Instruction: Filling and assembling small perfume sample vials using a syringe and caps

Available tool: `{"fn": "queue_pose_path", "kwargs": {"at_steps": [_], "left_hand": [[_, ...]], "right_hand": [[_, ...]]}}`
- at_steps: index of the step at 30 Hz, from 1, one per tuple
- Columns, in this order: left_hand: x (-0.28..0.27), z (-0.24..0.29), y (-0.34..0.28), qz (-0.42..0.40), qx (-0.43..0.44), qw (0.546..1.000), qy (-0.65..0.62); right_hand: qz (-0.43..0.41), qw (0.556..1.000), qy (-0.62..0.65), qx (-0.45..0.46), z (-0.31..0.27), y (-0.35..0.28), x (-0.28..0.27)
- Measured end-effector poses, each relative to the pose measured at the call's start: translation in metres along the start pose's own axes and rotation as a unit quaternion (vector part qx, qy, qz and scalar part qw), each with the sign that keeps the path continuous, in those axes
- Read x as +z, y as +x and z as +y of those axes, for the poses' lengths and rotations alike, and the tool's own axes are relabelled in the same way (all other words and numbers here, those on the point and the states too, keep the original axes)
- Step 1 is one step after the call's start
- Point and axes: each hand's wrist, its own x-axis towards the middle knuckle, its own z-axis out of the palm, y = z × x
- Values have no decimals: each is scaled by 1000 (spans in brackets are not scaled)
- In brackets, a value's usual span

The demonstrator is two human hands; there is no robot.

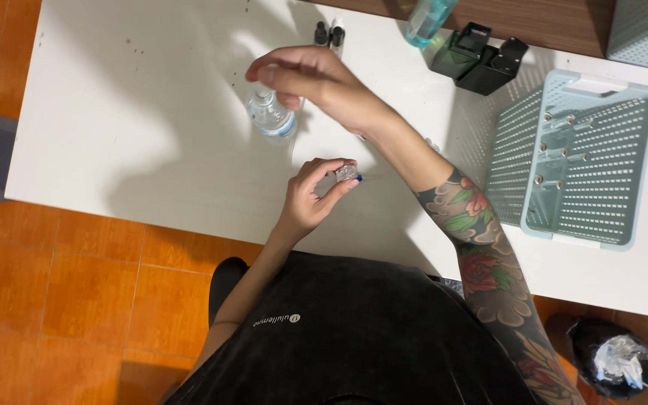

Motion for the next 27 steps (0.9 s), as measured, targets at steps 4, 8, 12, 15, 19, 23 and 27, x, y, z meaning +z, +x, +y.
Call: {"fn": "queue_pose_path", "kwargs": {"at_steps": [4,8,12,15,19,23,27], "left_hand": [[1,0,1,-1,2,1000,-6],[2,0,1,-8,-4,1000,-5],[4,-1,1,-6,3,1000,-5],[3,1,1,-5,0,1000,-1],[1,-22,0,16,56,998,-8],[-4,-25,3,29,41,999,0],[-6,-19,7,35,17,999,1]], "right_hand": [[1,1000,-13,-6,-2,-2,1],[21,1000,12,-12,13,1,2],[18,1000,-5,-21,14,-5,3],[-12,998,-22,-55,4,-21,2],[16,987,-14,-162,3,-61,1],[90,953,-213,-194,15,-123,-14],[205,908,-339,-138,36,-179,-33]]}}
